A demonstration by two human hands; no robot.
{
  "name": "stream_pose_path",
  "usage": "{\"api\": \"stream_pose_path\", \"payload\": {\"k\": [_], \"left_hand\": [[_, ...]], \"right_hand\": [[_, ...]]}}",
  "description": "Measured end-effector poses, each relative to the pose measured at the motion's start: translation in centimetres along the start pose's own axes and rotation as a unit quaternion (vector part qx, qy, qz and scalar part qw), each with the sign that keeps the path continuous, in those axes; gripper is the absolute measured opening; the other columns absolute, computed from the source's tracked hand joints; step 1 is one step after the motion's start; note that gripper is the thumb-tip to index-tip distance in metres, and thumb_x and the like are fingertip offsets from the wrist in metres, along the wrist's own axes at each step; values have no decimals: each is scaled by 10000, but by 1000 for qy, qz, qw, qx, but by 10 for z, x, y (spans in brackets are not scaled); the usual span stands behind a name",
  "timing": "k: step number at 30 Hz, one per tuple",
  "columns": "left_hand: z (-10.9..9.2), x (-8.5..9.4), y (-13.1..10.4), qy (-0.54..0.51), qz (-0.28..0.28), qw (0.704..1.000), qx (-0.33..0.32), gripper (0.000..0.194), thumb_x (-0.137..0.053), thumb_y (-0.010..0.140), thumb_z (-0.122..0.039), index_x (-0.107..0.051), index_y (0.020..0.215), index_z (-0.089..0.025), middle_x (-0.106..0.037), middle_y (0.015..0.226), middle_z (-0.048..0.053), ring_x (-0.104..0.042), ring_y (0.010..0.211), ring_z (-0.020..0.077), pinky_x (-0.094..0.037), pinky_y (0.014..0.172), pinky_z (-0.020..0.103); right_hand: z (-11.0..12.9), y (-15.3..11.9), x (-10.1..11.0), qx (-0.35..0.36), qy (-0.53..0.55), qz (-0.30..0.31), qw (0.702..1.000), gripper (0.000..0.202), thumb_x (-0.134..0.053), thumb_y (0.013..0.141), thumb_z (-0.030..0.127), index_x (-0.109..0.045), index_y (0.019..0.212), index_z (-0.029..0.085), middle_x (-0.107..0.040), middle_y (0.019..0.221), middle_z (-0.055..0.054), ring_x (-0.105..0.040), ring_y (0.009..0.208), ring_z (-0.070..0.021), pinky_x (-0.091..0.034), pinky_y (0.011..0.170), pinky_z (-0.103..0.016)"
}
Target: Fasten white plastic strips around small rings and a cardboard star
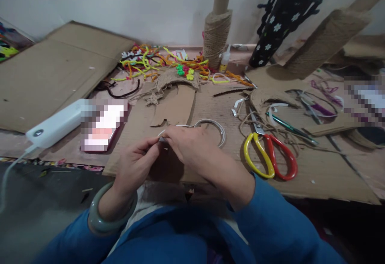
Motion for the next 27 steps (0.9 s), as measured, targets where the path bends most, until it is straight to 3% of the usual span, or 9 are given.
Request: {"api": "stream_pose_path", "payload": {"k": [4,9,12,15,21,27], "left_hand": [[8,0,0,-71,-8,997,28,197,-584,840,-279,-753,886,-188,-724,736,15,-634,687,138,-489,652,237],[15,0,3,-198,-45,978,52,163,-633,805,-289,-751,832,-179,-700,679,11,-600,620,119,-478,596,217],[14,-1,3,-243,-36,967,71,145,-663,786,-290,-746,805,-173,-674,633,3,-573,579,102,-460,565,200],[13,0,2,-278,-27,957,72,153,-666,799,-311,-739,800,-176,-649,637,-4,-548,592,89,-445,572,189],[13,0,2,-243,45,967,59,172,-642,835,-314,-696,739,-182,-622,662,-16,-520,638,93,-414,608,199],[12,0,2,-237,50,969,40,169,-600,858,-286,-711,774,-193,-654,702,-12,-544,677,108,-425,644,209]], "right_hand": [[-6,-1,2,-5,56,-34,998,196,-450,925,200,-645,925,178,-711,827,-42,-617,693,-150,-373,618,-253],[-13,-3,10,-61,126,-174,975,141,-528,881,246,-605,961,160,-671,948,-84,-610,825,-184,-429,694,-286],[-14,0,3,-94,244,-119,958,326,-567,831,213,-518,1149,162,-658,900,-50,-613,754,-160,-444,652,-272],[-10,1,-3,-75,318,-80,942,419,-542,814,151,-464,1224,173,-613,777,7,-597,707,-136,-443,645,-253],[-7,0,-3,-61,334,-106,935,357,-534,823,145,-517,1177,185,-583,796,8,-563,683,-117,-437,633,-242],[-8,0,-3,-56,331,-119,934,352,-536,824,135,-527,1174,173,-595,805,2,-575,696,-120,-452,638,-243]]}}
Point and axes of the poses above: each hand's wrist, its own y-axis towards the middle knuckle, its own x-axis out of the back of the hand, z = x × y, the point moved 3 cm from there along y, towards the middle knuckle
